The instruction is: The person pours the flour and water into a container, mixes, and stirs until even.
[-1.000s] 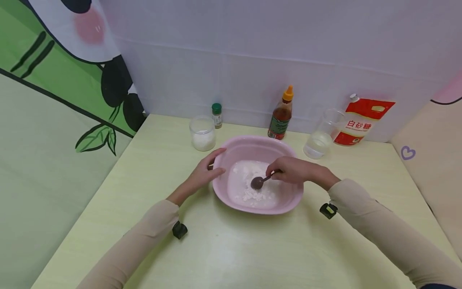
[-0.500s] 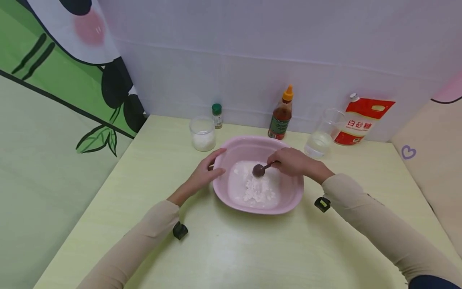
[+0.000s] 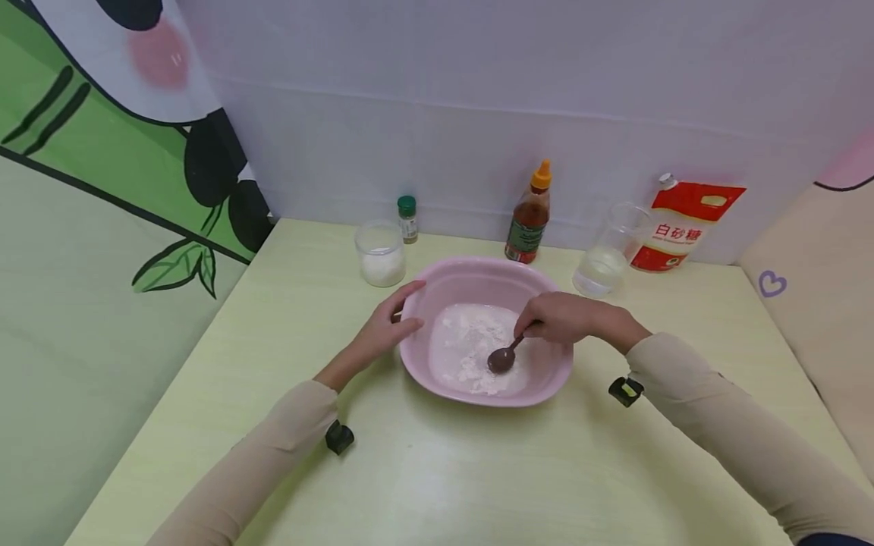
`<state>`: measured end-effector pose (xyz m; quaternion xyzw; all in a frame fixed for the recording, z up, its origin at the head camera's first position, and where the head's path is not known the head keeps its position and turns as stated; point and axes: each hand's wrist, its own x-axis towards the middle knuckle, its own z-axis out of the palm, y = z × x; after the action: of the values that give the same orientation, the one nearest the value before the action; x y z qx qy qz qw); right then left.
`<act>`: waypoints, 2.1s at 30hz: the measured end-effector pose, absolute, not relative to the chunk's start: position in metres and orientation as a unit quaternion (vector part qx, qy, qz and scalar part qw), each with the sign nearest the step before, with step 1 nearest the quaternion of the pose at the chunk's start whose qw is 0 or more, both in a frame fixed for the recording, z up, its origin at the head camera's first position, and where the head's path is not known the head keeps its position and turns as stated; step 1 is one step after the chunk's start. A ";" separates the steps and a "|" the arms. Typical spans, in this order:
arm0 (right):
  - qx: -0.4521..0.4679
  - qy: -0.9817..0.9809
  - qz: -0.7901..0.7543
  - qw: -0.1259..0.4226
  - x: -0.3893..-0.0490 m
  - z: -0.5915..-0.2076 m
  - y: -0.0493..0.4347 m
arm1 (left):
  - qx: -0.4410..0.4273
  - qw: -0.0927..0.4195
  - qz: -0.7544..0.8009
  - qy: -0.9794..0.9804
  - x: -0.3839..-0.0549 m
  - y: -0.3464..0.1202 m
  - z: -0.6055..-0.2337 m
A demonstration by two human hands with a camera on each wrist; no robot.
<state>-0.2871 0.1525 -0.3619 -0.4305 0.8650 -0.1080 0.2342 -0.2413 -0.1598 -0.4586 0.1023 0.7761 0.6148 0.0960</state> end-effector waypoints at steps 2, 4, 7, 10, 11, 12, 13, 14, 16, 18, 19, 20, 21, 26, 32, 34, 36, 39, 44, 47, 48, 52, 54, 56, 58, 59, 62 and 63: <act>-0.403 0.887 -0.073 0.211 -0.290 -0.357 0.155 | 0.103 0.095 0.615 0.776 -0.242 -0.161 -0.459; -0.379 0.906 -0.052 0.181 -0.293 -0.357 0.155 | 0.099 0.093 0.616 0.776 -0.243 -0.162 -0.460; -0.372 0.915 -0.052 0.150 -0.296 -0.362 0.151 | 0.103 0.089 0.615 0.776 -0.243 -0.162 -0.461; -0.395 0.905 -0.077 0.139 -0.294 -0.370 0.145 | 0.105 0.087 0.615 0.777 -0.243 -0.161 -0.462; -0.408 0.899 -0.084 0.138 -0.292 -0.371 0.142 | 0.106 0.087 0.616 0.776 -0.243 -0.160 -0.463; -0.422 0.891 -0.093 0.141 -0.289 -0.372 0.140 | 0.106 0.087 0.616 0.776 -0.243 -0.159 -0.463; -0.438 0.881 -0.102 0.147 -0.285 -0.373 0.138 | 0.105 0.087 0.617 0.775 -0.243 -0.159 -0.463; -0.450 0.873 -0.106 0.157 -0.281 -0.373 0.135 | 0.103 0.086 0.617 0.775 -0.243 -0.159 -0.463; -0.474 0.856 -0.108 0.178 -0.275 -0.371 0.133 | 0.102 0.087 0.619 0.774 -0.242 -0.158 -0.461; -0.482 0.845 -0.105 0.204 -0.273 -0.368 0.135 | 0.099 0.088 0.619 0.774 -0.241 -0.158 -0.460; -0.480 0.846 -0.099 0.210 -0.274 -0.366 0.137 | 0.097 0.087 0.619 0.774 -0.241 -0.158 -0.460; -0.471 0.851 -0.092 0.213 -0.276 -0.364 0.139 | 0.097 0.087 0.619 0.775 -0.240 -0.158 -0.460; -0.461 0.858 -0.083 0.210 -0.279 -0.363 0.142 | 0.097 0.087 0.618 0.775 -0.240 -0.158 -0.460; -0.398 0.899 -0.057 0.174 -0.294 -0.363 0.150 | 0.096 0.092 0.615 0.777 -0.239 -0.159 -0.459; -0.396 0.908 -0.057 0.122 -0.301 -0.369 0.136 | 0.094 0.096 0.615 0.777 -0.239 -0.158 -0.458; -0.407 0.904 -0.062 0.117 -0.301 -0.371 0.129 | 0.094 0.095 0.616 0.776 -0.239 -0.158 -0.457; -0.421 0.897 -0.067 0.115 -0.301 -0.373 0.123 | 0.096 0.094 0.618 0.775 -0.238 -0.158 -0.456; -0.433 0.893 -0.067 0.104 -0.302 -0.375 0.119 | 0.095 0.092 0.620 0.774 -0.238 -0.158 -0.456; -0.426 0.900 -0.032 0.084 -0.305 -0.370 0.117 | 0.094 0.090 0.614 0.779 -0.238 -0.158 -0.454; -0.420 0.903 0.012 0.086 -0.305 -0.363 0.117 | 0.093 0.089 0.615 0.778 -0.238 -0.158 -0.455; -0.416 0.905 0.027 0.090 -0.304 -0.360 0.118 | 0.092 0.088 0.616 0.777 -0.239 -0.158 -0.456; -0.395 0.907 0.081 0.118 -0.301 -0.349 0.121 | 0.093 0.089 0.619 0.774 -0.240 -0.157 -0.458; -0.385 0.906 0.095 0.148 -0.299 -0.344 0.123 | 0.094 0.089 0.618 0.775 -0.240 -0.158 -0.458; -0.383 0.899 0.097 0.190 -0.296 -0.339 0.125 | 0.096 0.088 0.616 0.777 -0.240 -0.159 -0.457; -0.397 0.884 0.081 0.233 -0.293 -0.336 0.125 | 0.096 0.085 0.613 0.780 -0.239 -0.160 -0.458; -0.409 0.874 0.065 0.253 -0.292 -0.336 0.124 | 0.095 0.083 0.613 0.780 -0.239 -0.160 -0.457; -0.459 0.839 -0.008 0.292 -0.290 -0.342 0.119 | 0.094 0.080 0.618 0.777 -0.238 -0.161 -0.456; -0.476 0.830 -0.033 0.290 -0.289 -0.346 0.116 | 0.094 0.079 0.619 0.776 -0.238 -0.161 -0.456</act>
<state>-0.2893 0.1162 -0.3464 -0.4761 0.8296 -0.0328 0.2897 -0.2378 -0.1610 -0.4563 0.0942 0.7760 0.6186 0.0791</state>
